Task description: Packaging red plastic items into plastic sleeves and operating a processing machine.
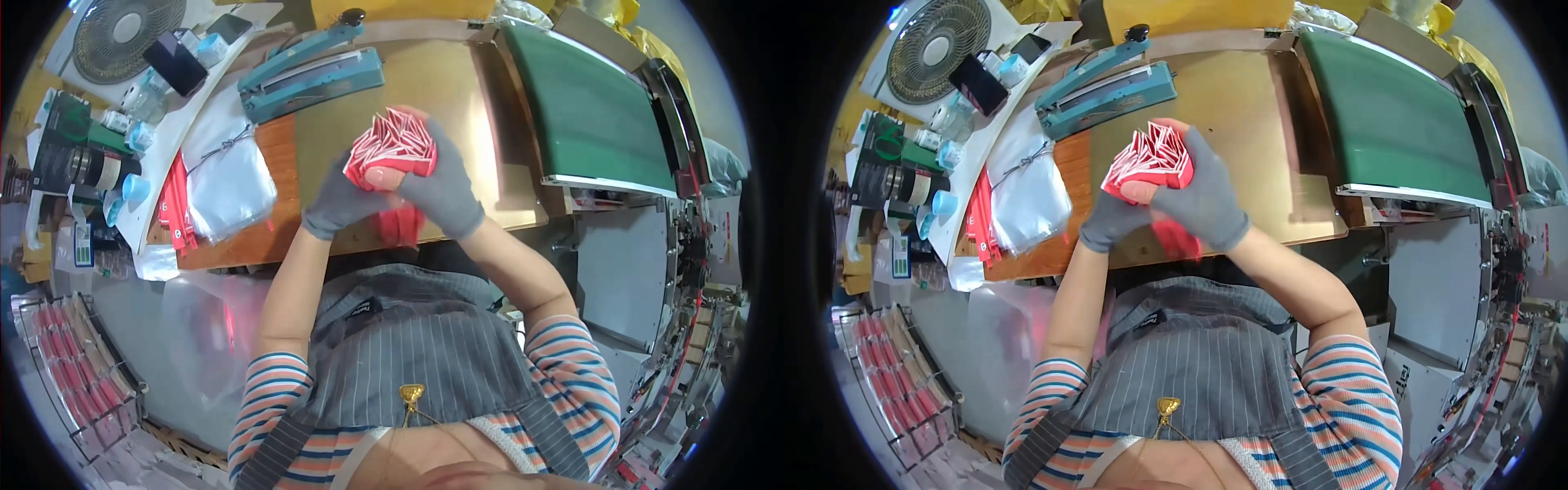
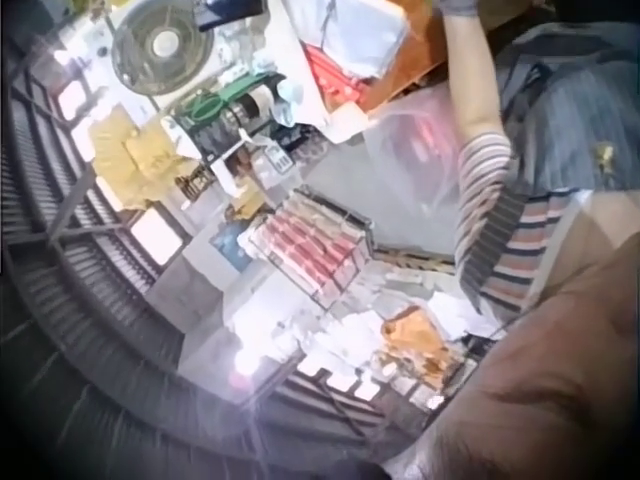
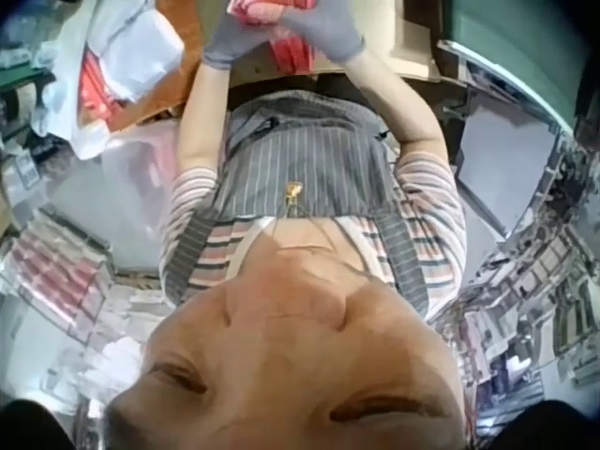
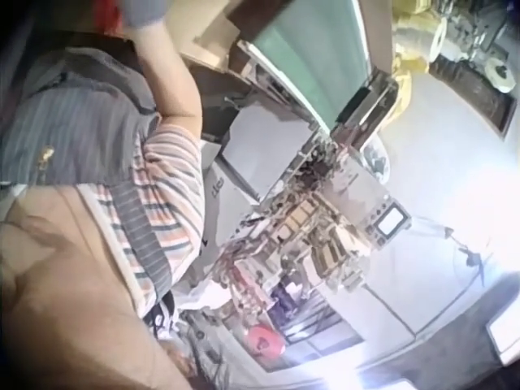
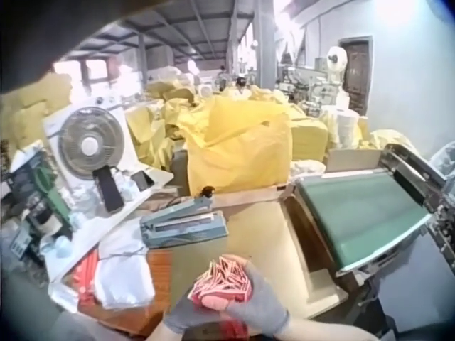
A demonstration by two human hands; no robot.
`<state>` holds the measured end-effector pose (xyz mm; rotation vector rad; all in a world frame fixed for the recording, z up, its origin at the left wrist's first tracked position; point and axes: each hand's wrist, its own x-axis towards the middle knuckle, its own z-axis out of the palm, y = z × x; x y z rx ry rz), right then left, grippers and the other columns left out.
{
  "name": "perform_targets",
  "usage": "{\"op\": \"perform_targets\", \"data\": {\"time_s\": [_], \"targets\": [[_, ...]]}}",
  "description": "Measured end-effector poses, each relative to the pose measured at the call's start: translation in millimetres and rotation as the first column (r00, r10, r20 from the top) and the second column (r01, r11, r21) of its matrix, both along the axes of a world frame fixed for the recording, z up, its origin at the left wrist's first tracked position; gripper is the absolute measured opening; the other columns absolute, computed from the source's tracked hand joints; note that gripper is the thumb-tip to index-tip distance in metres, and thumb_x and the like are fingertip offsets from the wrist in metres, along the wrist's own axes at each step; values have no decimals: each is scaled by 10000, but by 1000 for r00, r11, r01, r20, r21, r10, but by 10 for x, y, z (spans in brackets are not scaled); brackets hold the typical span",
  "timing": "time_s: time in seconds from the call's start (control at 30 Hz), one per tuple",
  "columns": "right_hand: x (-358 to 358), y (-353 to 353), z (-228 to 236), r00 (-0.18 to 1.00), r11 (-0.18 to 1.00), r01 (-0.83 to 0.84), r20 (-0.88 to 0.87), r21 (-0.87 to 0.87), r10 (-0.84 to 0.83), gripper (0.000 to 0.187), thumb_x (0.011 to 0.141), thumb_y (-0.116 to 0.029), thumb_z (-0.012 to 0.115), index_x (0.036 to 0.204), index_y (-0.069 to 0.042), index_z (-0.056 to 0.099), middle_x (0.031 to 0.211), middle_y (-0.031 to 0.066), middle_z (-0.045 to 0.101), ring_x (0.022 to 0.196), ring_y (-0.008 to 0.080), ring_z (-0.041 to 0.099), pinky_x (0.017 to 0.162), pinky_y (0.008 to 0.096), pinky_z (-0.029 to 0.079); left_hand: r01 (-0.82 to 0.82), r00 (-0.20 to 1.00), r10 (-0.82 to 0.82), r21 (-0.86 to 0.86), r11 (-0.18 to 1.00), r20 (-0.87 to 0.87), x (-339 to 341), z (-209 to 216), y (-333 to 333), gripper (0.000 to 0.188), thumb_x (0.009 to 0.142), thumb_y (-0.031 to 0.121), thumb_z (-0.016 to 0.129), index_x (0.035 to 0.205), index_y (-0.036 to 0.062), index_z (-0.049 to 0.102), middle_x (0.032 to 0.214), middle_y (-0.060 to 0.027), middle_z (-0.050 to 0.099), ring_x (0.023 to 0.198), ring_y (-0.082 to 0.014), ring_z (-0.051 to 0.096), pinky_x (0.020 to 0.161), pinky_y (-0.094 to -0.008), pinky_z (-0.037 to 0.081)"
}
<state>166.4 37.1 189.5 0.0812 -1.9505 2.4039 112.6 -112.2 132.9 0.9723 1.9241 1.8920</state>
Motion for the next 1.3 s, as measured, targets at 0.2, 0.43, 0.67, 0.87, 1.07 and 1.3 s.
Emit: {"op": "perform_targets", "data": {"time_s": [0.2,0.43,0.67,0.87,1.07,1.3], "targets": [[-348,85,-99,851,854,-520,105,33,514,474,739,-240,627,1121,22,524,1112,130,552,1060,257,507,884,341,414,6,411,-476,520,854,777,583,-380,-73,641,712,331,710,1218,36,448,1123,-76,553,1017,-188,547,884,-318,450],[-233,-59,-600,840,820,-471,118,-325,529,231,725,-269,569,709,-47,505,731,95,520,801,258,533,751,332,419,-48,979,152,-576,816,135,105,-363,-1036,537,727,368,689,1113,27,537,854,-118,633,845,-177,595,713,-299,483],[-181,-126,-705,854,842,-416,171,-342,491,226,745,-242,565,797,-22,557,761,111,557,787,262,556,738,339,447,-497,844,449,-741,452,-292,-471,-707,-2666,332,752,319,670,876,15,631,702,-79,611,652,-141,544,651,-290,440],[-176,-82,-639,784,807,-412,286,-424,551,313,774,-166,548,1028,18,562,840,120,609,786,214,600,756,325,481,-602,796,592,-281,747,-130,-265,76,-1762,244,861,206,540,869,-22,624,716,-46,609,642,-118,535,618,-261,437],[-279,-232,-758,852,843,-425,169,-328,495,300,755,-138,572,1011,17,565,827,118,606,775,217,602,759,331,488,-745,598,583,-112,658,-550,564,-161,-299,252,893,214,486,803,10,606,698,-29,605,620,-141,550,579,-290,444],[96,307,-662,872,712,-353,61,-607,485,390,758,-187,544,1091,15,528,785,112,587,783,223,580,744,331,490,-666,707,626,13,746,329,-125,35,-327,299,890,241,486,687,26,531,596,-35,532,531,-160,536,514,-301,440]]}}
